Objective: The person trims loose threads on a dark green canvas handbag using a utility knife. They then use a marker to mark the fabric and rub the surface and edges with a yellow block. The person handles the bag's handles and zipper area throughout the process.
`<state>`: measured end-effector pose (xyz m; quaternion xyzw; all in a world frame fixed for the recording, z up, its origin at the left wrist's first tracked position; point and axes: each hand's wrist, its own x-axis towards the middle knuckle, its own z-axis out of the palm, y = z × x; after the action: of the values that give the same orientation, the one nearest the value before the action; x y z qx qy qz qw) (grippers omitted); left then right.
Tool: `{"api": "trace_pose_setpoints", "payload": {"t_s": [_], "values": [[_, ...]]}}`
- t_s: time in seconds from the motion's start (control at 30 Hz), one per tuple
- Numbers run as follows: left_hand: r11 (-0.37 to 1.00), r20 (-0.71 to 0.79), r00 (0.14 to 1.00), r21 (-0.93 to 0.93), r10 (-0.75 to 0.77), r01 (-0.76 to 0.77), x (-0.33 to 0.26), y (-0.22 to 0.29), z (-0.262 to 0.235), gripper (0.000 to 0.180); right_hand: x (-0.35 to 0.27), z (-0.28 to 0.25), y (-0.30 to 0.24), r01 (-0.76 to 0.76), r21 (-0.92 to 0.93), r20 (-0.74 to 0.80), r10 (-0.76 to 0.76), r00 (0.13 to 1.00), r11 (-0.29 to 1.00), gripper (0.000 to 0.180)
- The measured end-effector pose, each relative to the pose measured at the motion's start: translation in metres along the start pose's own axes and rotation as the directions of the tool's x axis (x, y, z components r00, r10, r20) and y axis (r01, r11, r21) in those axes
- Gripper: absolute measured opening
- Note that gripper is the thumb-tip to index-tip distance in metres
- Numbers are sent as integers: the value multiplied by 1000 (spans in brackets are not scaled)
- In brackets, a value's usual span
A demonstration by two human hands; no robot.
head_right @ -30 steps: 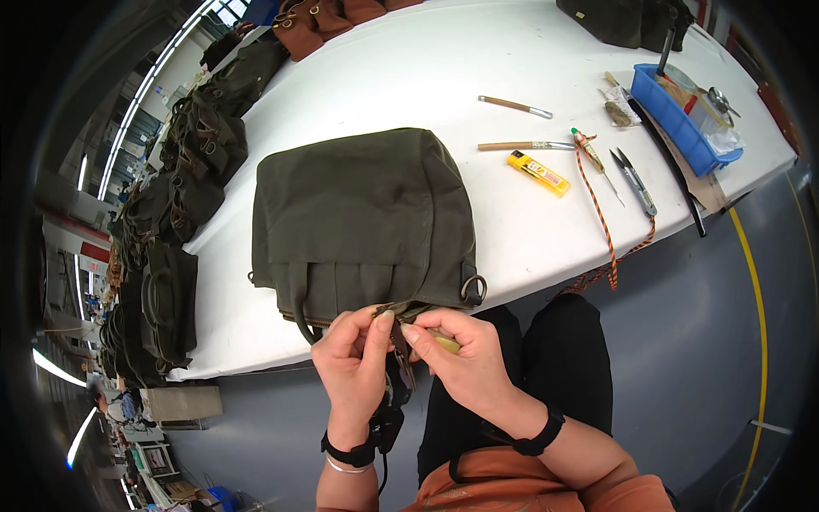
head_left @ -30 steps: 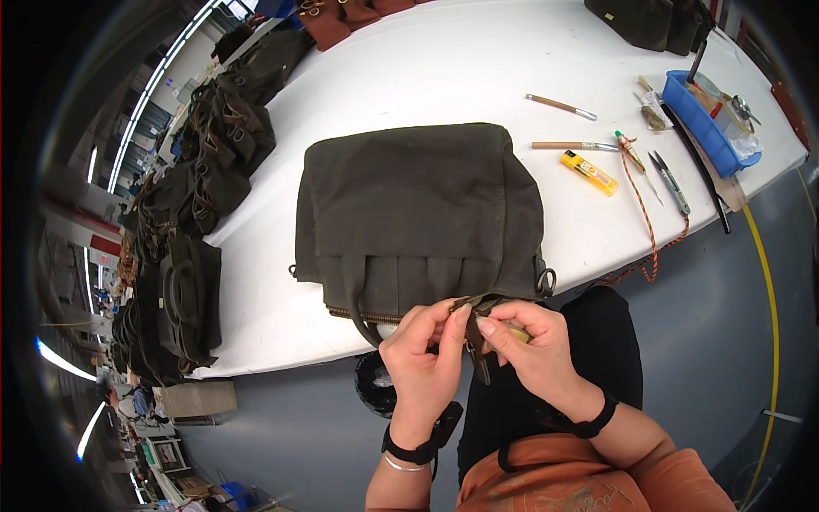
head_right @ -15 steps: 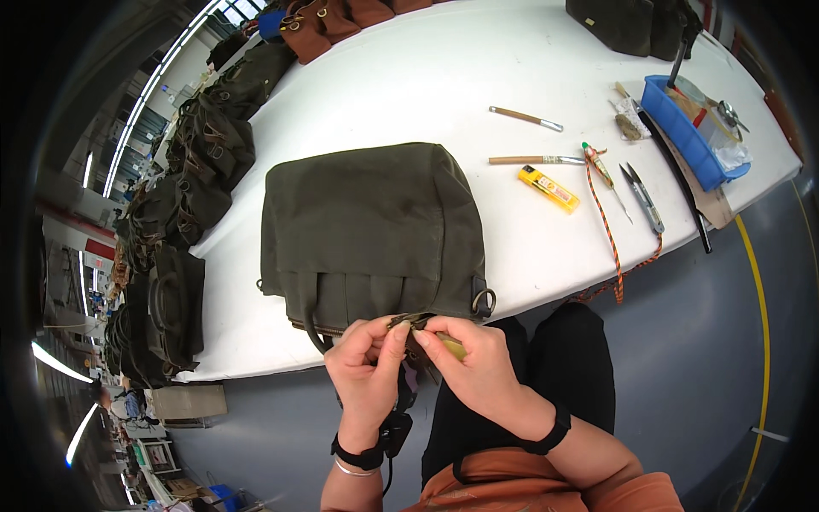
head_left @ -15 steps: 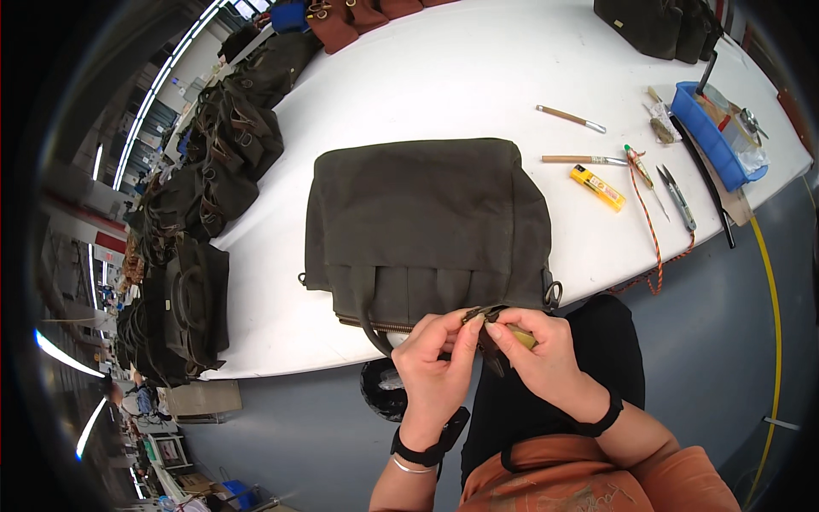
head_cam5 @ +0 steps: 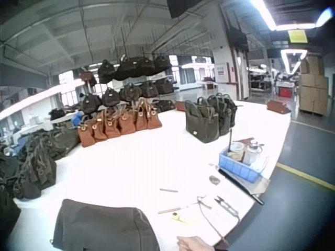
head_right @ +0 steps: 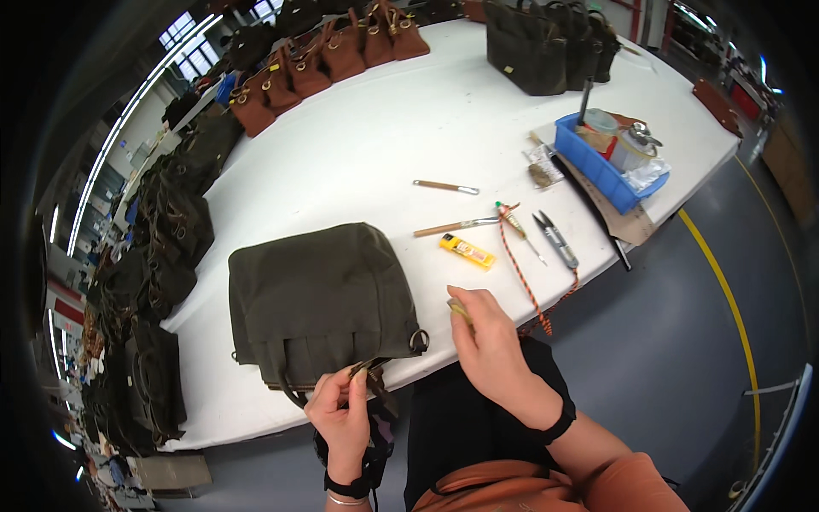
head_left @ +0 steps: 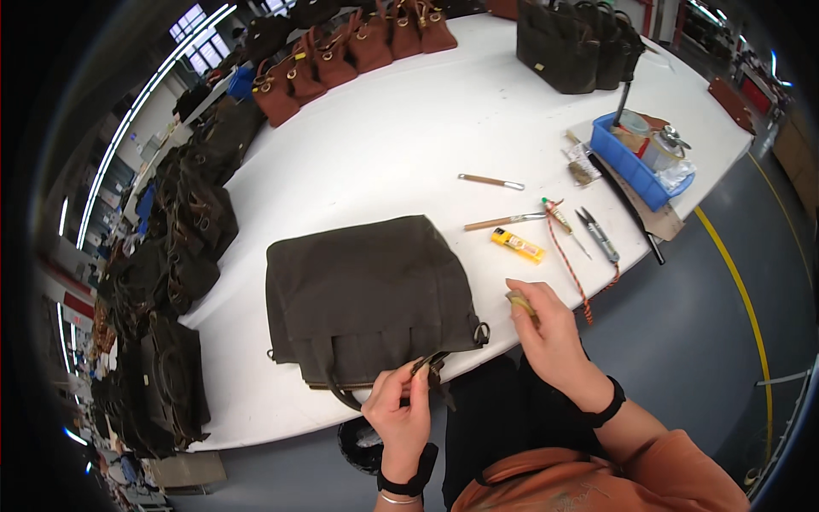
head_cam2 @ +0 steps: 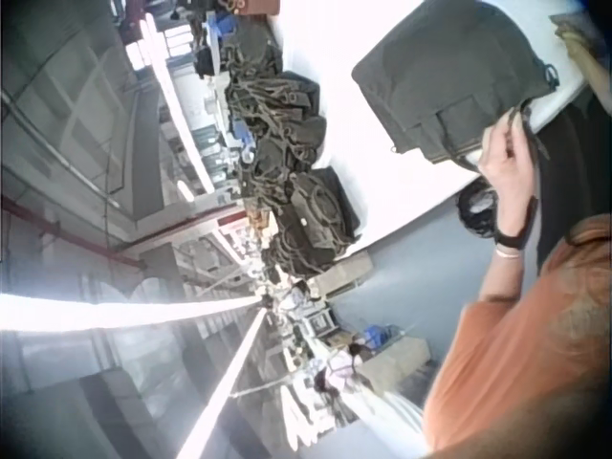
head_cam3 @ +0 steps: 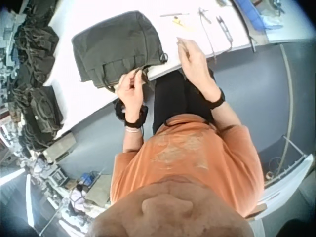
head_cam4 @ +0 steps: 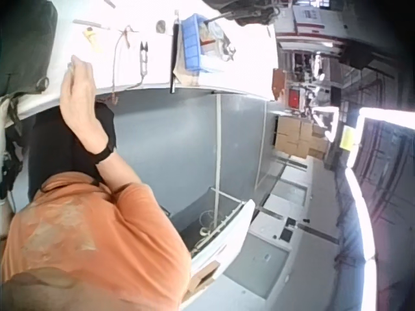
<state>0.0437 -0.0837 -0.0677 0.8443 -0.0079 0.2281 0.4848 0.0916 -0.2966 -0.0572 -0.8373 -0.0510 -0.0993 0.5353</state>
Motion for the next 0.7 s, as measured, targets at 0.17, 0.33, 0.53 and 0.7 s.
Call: {"api": "trace_pose_setpoints", "payload": {"t_s": [0.17, 0.33, 0.53, 0.7], "values": [[999, 19, 1000, 32, 10, -10, 2, 4, 3, 10, 22, 12, 18, 207, -169, -68, -221, 973, 964, 44], [999, 13, 1000, 48, -7, 6, 1, 3, -2, 10, 43, 1, 13, 316, -254, -64, -341, 938, 914, 40], [1000, 27, 1000, 27, 6, -6, 1, 4, -1, 11, 81, -66, 40, -21, -511, -174, -80, 981, 859, 17], [1000, 29, 999, 4, 28, -29, 5, 3, 2, 13, 91, -74, 80, -103, -683, -162, -13, 987, 724, 21]]}}
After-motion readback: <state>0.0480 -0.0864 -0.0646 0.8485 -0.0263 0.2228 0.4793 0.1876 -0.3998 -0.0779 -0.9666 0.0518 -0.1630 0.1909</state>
